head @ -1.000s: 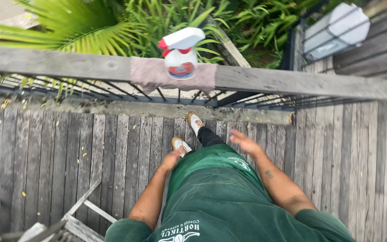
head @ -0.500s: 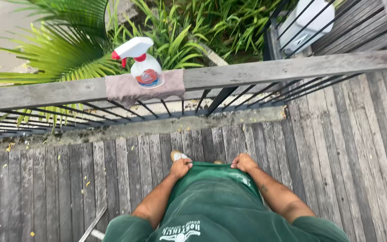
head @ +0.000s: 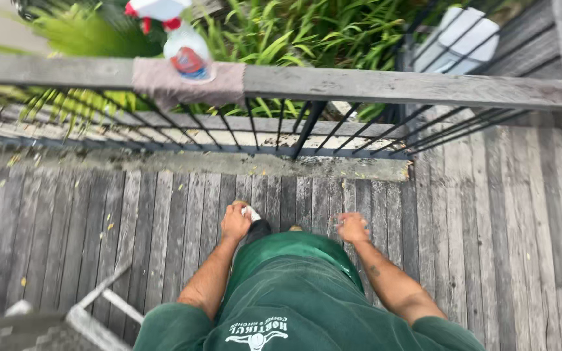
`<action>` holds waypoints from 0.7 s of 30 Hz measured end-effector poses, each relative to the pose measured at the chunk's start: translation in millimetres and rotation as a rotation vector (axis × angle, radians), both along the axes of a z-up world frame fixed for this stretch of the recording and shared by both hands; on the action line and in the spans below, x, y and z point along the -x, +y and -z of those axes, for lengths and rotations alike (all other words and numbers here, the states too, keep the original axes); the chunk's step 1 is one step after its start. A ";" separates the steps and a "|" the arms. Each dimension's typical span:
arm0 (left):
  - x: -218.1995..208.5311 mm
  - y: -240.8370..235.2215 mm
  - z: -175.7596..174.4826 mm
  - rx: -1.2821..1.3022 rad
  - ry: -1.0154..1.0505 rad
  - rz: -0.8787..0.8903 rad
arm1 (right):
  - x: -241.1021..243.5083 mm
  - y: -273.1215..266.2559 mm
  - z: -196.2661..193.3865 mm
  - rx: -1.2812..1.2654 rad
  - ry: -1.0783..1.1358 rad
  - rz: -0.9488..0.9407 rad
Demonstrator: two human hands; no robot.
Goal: The person cleans a stone sink by hand under running water, using a cleaning spray and a cloth.
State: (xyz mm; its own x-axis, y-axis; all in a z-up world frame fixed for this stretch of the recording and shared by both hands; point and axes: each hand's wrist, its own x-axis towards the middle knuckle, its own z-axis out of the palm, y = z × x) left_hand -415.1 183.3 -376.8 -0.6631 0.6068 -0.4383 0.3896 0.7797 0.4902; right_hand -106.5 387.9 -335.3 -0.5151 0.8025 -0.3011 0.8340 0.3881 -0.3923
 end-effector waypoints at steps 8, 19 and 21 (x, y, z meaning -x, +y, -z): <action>-72.8 -66.3 6.3 0.162 -0.497 0.255 | -46.9 -28.8 13.5 1.148 0.034 0.210; -60.6 -109.7 -2.5 0.359 -0.376 0.036 | -25.5 -30.3 28.2 0.735 -0.162 -0.164; -55.8 -98.3 -5.4 0.314 -0.251 -0.054 | -34.0 -25.9 29.1 0.603 0.011 0.022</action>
State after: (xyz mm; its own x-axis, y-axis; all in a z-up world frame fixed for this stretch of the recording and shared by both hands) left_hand -359.3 85.0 -371.4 -0.5389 0.3847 -0.7494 0.2422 0.9228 0.2996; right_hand -72.5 362.0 -364.4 -0.5062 0.5021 -0.7012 0.8339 0.0776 -0.5465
